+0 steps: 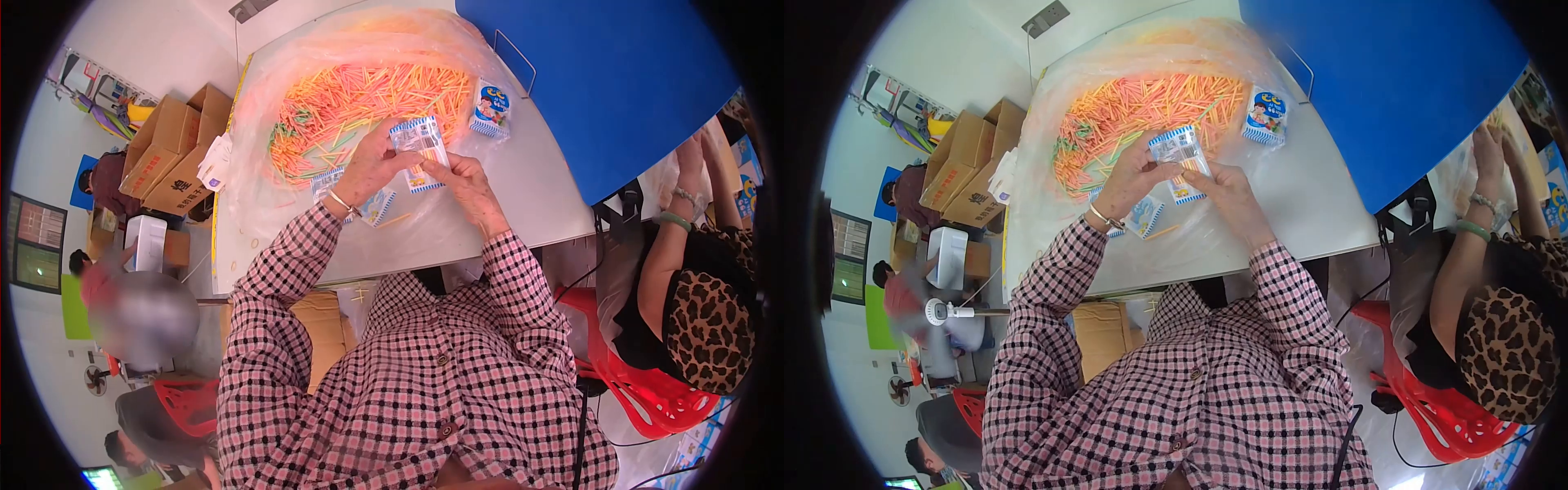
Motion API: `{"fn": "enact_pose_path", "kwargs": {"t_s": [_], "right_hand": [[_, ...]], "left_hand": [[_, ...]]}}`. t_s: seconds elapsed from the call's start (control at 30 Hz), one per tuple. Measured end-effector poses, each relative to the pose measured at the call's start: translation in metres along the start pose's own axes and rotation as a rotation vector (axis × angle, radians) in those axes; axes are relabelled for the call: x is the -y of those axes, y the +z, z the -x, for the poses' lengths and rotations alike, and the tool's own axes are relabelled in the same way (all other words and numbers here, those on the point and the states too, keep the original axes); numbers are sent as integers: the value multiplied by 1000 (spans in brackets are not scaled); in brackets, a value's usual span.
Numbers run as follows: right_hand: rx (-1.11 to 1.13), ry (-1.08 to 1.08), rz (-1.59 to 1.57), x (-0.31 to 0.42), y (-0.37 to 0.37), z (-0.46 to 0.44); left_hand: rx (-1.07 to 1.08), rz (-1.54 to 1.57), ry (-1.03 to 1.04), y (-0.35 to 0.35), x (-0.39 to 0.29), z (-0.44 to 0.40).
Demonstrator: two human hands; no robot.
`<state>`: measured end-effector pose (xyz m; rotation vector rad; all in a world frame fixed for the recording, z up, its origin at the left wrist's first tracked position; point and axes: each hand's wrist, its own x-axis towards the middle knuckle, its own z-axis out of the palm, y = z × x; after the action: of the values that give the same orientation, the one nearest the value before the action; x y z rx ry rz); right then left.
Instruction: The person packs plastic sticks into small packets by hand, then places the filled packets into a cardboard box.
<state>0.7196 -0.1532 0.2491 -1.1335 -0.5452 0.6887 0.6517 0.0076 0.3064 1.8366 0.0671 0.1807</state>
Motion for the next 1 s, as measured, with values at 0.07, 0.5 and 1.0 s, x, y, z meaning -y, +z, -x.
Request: {"fn": "enact_pose_path", "kwargs": {"t_s": [0.07, 0.5, 1.0], "right_hand": [[1, -3, 4, 2, 3, 2], [-137, -64, 106, 14, -28, 17], [-237, -714, 1127, 13, 20, 18]], "left_hand": [[42, 104, -37, -3, -5, 4], [83, 5, 24, -34, 5, 20], [164, -891, 261, -76, 54, 29]]}}
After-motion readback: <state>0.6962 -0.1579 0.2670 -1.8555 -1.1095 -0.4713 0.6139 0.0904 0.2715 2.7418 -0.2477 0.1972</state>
